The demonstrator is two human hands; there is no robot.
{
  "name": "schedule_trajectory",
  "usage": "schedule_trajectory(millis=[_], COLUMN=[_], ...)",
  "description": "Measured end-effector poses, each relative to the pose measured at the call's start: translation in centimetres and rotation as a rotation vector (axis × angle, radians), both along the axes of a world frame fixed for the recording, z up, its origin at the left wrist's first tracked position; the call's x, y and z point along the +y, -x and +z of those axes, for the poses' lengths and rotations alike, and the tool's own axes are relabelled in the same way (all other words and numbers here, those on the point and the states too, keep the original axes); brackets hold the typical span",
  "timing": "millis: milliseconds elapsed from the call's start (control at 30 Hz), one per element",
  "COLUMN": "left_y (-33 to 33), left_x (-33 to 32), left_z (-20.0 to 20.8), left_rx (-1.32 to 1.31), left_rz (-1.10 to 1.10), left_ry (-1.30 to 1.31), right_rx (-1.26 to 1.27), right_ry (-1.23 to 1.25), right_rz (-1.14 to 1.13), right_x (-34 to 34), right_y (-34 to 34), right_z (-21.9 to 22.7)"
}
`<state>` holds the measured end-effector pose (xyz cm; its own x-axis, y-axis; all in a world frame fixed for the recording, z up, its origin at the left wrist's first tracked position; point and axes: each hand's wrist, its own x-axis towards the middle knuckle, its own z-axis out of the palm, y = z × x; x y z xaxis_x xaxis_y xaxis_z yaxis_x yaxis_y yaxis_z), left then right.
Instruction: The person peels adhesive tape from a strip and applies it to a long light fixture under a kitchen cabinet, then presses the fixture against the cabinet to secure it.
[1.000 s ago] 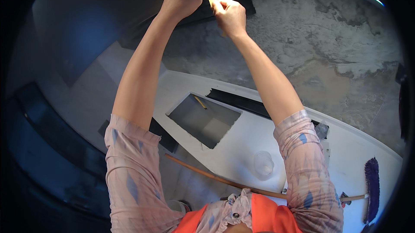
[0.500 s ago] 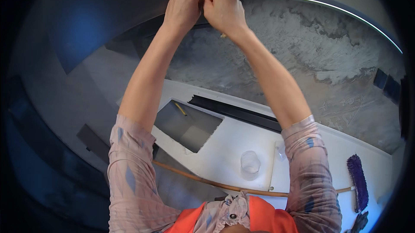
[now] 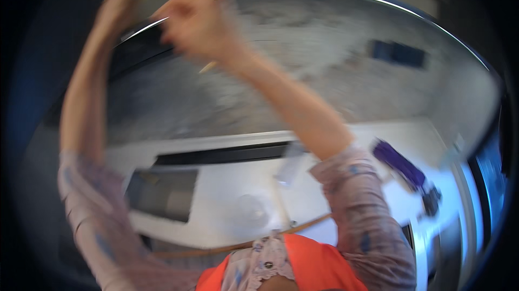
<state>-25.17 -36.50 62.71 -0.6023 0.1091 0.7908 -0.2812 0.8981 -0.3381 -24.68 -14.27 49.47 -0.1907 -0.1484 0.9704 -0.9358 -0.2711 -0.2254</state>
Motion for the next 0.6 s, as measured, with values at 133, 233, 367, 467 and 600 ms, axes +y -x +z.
schedule_trajectory(millis=[133,233,367,467,600], left_y=[4.0,7.7,9.8,12.0,8.1], left_x=[-5.5,-2.5,-3.8,-3.6,-3.3], left_z=[3.0,2.0,0.8,0.5,3.4], left_rx=[0.140,0.124,0.250,0.478,0.090], left_rz=[-0.201,-0.258,-0.488,-0.574,-0.344], left_ry=[-0.146,-0.117,-0.062,0.130,-0.199], right_rx=[-0.265,-0.423,-0.551,-0.688,-0.764], right_ry=[-0.079,-0.190,-0.107,-0.123,-0.203], right_rz=[0.212,0.163,0.260,0.326,0.365], right_x=[5.3,9.3,11.3,10.9,9.5], right_y=[-5.8,-7.2,-7.4,-7.3,-7.1], right_z=[-5.0,-8.7,-12.5,-13.7,-14.6])
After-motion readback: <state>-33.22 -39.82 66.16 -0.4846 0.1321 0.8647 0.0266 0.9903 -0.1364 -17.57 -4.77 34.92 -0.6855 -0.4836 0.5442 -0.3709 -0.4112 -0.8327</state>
